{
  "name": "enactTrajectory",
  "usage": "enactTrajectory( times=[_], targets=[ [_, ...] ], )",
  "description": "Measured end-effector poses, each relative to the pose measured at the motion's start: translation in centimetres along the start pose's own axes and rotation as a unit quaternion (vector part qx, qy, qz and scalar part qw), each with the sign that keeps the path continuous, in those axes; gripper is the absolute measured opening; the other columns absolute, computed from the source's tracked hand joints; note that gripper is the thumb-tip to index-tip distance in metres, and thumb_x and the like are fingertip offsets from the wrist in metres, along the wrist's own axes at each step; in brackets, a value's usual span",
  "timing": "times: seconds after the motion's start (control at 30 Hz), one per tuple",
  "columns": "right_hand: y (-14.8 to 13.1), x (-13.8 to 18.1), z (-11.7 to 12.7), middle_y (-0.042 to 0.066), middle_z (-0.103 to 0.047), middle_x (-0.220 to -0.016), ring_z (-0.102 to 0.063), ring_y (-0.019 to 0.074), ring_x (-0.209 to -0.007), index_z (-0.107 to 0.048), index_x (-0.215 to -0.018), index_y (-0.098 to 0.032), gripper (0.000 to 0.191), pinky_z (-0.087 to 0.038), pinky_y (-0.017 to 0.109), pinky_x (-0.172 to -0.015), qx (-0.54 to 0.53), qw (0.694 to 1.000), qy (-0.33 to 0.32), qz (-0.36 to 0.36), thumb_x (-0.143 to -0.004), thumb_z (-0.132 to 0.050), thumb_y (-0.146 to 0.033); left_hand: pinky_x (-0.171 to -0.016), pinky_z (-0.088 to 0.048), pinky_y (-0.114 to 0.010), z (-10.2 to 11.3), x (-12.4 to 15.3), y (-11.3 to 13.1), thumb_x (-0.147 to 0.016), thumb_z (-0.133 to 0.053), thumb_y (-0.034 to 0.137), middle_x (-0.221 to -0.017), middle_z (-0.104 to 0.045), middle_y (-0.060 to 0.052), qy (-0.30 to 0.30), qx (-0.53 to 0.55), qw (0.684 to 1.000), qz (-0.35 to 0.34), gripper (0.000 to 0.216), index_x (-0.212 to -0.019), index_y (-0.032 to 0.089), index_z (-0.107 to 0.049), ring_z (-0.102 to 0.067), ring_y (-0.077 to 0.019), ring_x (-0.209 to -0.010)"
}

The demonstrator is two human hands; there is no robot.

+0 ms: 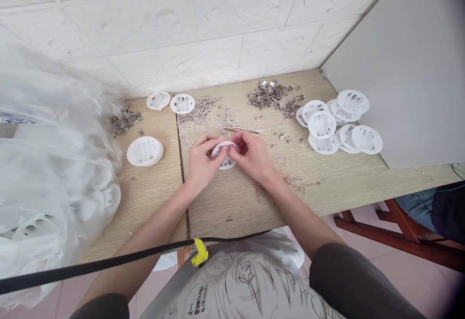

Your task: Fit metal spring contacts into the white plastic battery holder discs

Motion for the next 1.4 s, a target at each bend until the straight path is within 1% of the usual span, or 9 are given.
enactTrajectory(
  times=[0.07, 0.13, 0.2, 0.33, 0.43, 0.57, 0.8, 1.23, 1.4],
  targets=[
    [-0.2, 0.1, -0.1, -0.002, -0.057, -0.067, -0.049, 0.0122, -0.058, -0.057, -0.089, -0.021, 0.010, -0.042, 0.026, -0.060, -0.003, 1.000, -0.006, 0.008, -0.079, -0.057, -0.021, -0.069, -0.047, -0.030, 0.2, -0.1, 0.0, -0.081, -0.067, 0.026, -0.087, -0.065, -0.003, 0.001, -0.022, 1.000, 0.008, 0.012, -0.088, 0.022, -0.076, -0.060, -0.0168, -0.079],
    [-0.5, 0.1, -0.2, -0.003, -0.056, -0.065, -0.048, 0.0115, -0.056, -0.057, -0.089, -0.021, 0.009, -0.040, 0.025, -0.058, -0.007, 1.000, -0.011, 0.021, -0.080, -0.056, -0.022, -0.073, -0.046, -0.032, 0.3, -0.1, -0.2, -0.079, -0.068, 0.024, -0.084, -0.066, -0.003, -0.004, -0.056, 0.998, 0.019, 0.011, -0.088, 0.022, -0.074, -0.059, -0.0183, -0.080],
    [-0.6, 0.0, -0.3, -0.003, -0.055, -0.062, -0.046, 0.0107, -0.054, -0.057, -0.080, -0.020, 0.002, -0.038, 0.025, -0.056, -0.009, 0.999, -0.020, 0.026, -0.079, -0.056, -0.021, -0.077, -0.045, -0.035, 0.3, -0.3, -0.4, -0.078, -0.069, 0.023, -0.082, -0.064, -0.003, -0.016, -0.091, 0.995, 0.026, 0.008, -0.085, 0.021, -0.073, -0.058, -0.0202, -0.083],
    [-0.2, 0.0, -0.5, -0.004, -0.052, -0.056, -0.043, 0.0097, -0.052, -0.053, -0.068, -0.020, 0.010, -0.035, 0.025, -0.054, -0.014, 0.999, -0.041, -0.004, -0.077, -0.057, -0.021, -0.080, -0.044, -0.038, 0.5, -0.5, -1.0, -0.076, -0.070, 0.024, -0.079, -0.060, -0.004, -0.033, -0.132, 0.990, 0.038, 0.007, -0.079, 0.021, -0.075, -0.056, -0.0223, -0.084],
    [0.0, 0.0, -0.6, -0.004, -0.051, -0.055, -0.043, 0.0093, -0.052, -0.053, -0.065, -0.019, 0.011, -0.035, 0.024, -0.054, -0.021, 0.998, -0.051, -0.021, -0.075, -0.057, -0.021, -0.080, -0.044, -0.039, 0.5, -0.7, -1.3, -0.075, -0.071, 0.026, -0.072, -0.059, -0.003, -0.044, -0.134, 0.989, 0.040, 0.007, -0.077, 0.023, -0.076, -0.055, -0.0223, -0.082],
    [0.5, 0.0, -0.9, -0.003, -0.054, -0.055, -0.047, 0.0099, -0.053, -0.057, -0.065, -0.018, 0.008, -0.036, 0.024, -0.054, -0.034, 0.996, -0.067, -0.042, -0.073, -0.058, -0.020, -0.078, -0.044, -0.038, 0.4, -0.7, -1.4, -0.073, -0.070, 0.024, -0.070, -0.060, -0.002, -0.056, -0.138, 0.988, 0.046, 0.006, -0.074, 0.021, -0.075, -0.054, -0.0209, -0.077],
    [1.5, 0.0, -1.4, -0.002, -0.059, -0.056, -0.051, 0.0108, -0.053, -0.062, -0.066, -0.017, 0.004, -0.039, 0.024, -0.054, -0.059, 0.991, -0.085, -0.090, -0.068, -0.058, -0.016, -0.074, -0.043, -0.036, 0.4, -0.7, -1.3, -0.070, -0.069, 0.022, -0.066, -0.060, -0.001, -0.052, -0.152, 0.986, 0.042, 0.010, -0.077, 0.021, -0.076, -0.053, -0.0197, -0.073],
    [1.9, -0.1, -1.6, -0.001, -0.059, -0.057, -0.053, 0.0128, -0.055, -0.059, -0.061, -0.017, 0.006, -0.038, 0.025, -0.052, -0.073, 0.986, -0.084, -0.121, -0.067, -0.057, -0.018, -0.067, -0.040, -0.033, 0.3, -0.9, -2.0, -0.069, -0.070, 0.026, -0.065, -0.059, -0.001, -0.059, -0.124, 0.989, 0.058, 0.008, -0.072, 0.022, -0.076, -0.050, -0.0178, -0.068],
    [1.8, -0.2, -1.7, -0.002, -0.057, -0.057, -0.052, 0.0125, -0.056, -0.055, -0.062, -0.018, 0.005, -0.036, 0.024, -0.052, -0.079, 0.986, -0.091, -0.117, -0.067, -0.055, -0.018, -0.066, -0.040, -0.033, 0.2, -1.0, -2.3, -0.069, -0.071, 0.023, -0.066, -0.058, -0.001, -0.067, -0.128, 0.987, 0.073, 0.008, -0.073, 0.021, -0.076, -0.050, -0.0173, -0.066]
  ],
)
Point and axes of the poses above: each hand's wrist, its own x-axis away from the middle knuckle, its own z-axis out of the back of the hand, y = z × x, the point moved 9 cm from there along -x, towards the middle knuckle
